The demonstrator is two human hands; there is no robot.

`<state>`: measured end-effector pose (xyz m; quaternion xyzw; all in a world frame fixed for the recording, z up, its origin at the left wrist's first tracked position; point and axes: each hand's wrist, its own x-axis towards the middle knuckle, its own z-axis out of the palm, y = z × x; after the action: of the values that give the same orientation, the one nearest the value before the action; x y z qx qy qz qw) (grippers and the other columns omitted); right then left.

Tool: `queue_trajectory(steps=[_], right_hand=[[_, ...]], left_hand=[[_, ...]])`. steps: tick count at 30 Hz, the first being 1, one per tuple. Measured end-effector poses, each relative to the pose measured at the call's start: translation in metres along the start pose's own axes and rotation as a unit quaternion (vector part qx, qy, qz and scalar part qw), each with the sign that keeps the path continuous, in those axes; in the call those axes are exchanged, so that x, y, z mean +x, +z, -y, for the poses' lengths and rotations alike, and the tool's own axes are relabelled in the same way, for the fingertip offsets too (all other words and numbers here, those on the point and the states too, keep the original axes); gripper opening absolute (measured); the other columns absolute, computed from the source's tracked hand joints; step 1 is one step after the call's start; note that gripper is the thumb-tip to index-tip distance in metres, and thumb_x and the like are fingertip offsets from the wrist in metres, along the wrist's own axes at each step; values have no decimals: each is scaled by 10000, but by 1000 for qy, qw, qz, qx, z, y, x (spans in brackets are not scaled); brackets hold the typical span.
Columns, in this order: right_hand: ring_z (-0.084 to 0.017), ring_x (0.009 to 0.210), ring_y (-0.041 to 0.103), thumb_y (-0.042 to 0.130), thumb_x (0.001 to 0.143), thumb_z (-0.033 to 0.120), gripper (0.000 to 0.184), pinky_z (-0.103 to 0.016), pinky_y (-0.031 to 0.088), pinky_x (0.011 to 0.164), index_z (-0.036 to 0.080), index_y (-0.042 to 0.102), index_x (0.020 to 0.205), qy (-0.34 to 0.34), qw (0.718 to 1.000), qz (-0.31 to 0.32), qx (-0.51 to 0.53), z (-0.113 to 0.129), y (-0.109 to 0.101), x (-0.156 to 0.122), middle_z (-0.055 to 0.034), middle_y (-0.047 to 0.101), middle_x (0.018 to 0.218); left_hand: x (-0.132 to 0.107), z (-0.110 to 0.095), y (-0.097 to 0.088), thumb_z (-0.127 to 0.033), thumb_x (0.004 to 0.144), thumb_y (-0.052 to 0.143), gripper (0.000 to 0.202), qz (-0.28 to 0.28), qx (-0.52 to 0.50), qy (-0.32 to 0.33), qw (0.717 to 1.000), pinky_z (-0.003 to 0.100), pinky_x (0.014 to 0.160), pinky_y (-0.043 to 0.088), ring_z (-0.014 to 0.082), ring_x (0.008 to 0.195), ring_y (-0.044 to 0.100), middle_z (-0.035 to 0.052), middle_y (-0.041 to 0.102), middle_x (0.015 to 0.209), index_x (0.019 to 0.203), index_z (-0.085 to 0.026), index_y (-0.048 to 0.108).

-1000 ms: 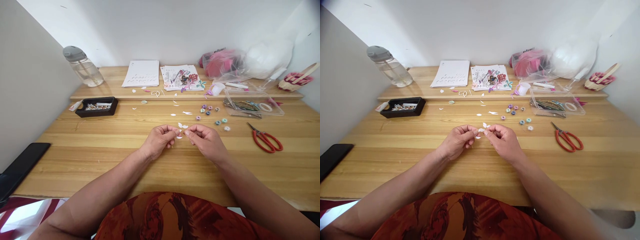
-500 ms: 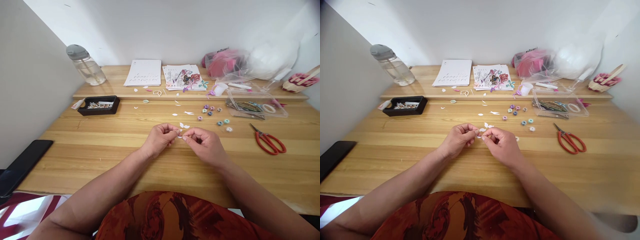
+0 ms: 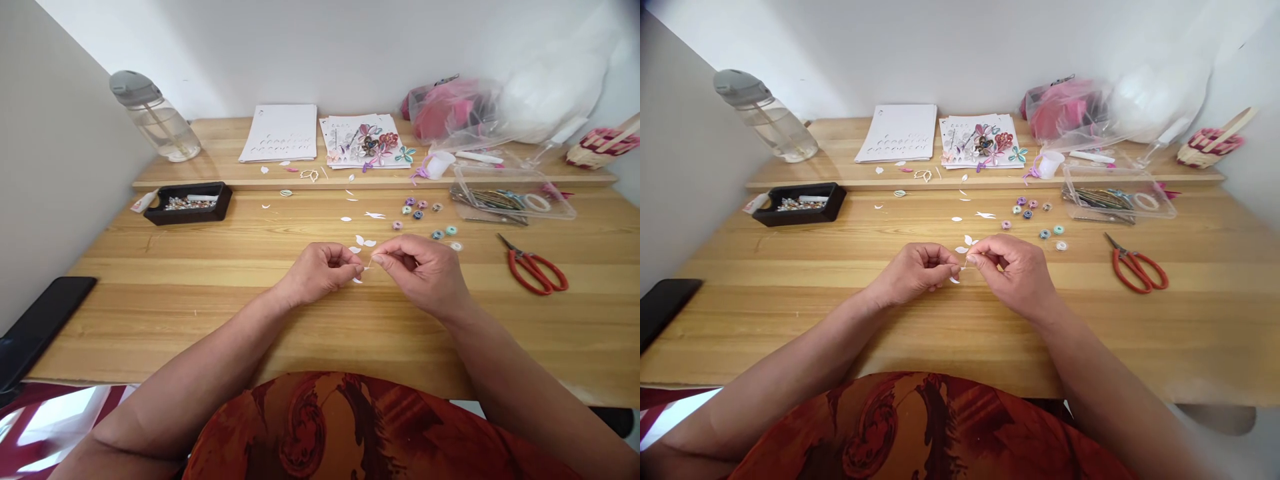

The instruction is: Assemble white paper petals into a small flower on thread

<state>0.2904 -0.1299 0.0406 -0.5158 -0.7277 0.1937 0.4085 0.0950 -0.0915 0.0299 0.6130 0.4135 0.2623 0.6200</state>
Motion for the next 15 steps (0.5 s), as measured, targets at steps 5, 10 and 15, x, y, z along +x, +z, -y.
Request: queue_trajectory(steps=[5, 10, 15], right_hand=[[-116, 580, 459, 656, 858, 359, 196, -253, 340, 531, 171, 705, 825, 111, 987, 39, 110, -9, 0, 4, -17, 630, 707], [-107, 580, 416, 680, 835, 413, 257, -245, 313, 529, 157, 699, 815, 162, 970, 80, 165, -18, 3, 6, -7, 582, 670], [-92, 528, 346, 657, 850, 423, 264, -239, 255, 483, 163, 690, 820, 165, 968, 100, 163, -15, 8, 3, 25, 486, 591]], left_hand=[[-1, -3, 0, -407, 736, 727, 286, 33, -46, -5, 998, 189, 478, 367, 62, 512, 464, 39, 668, 720, 797, -136, 656], [-1, -3, -2, -390, 728, 740, 275, 42, -76, -19, 996, 184, 491, 371, 59, 526, 478, 42, 672, 719, 787, -133, 661], [0, -2, -1, -397, 707, 767, 301, 8, -118, -4, 993, 178, 472, 352, 52, 510, 456, 21, 656, 708, 806, -135, 659]])
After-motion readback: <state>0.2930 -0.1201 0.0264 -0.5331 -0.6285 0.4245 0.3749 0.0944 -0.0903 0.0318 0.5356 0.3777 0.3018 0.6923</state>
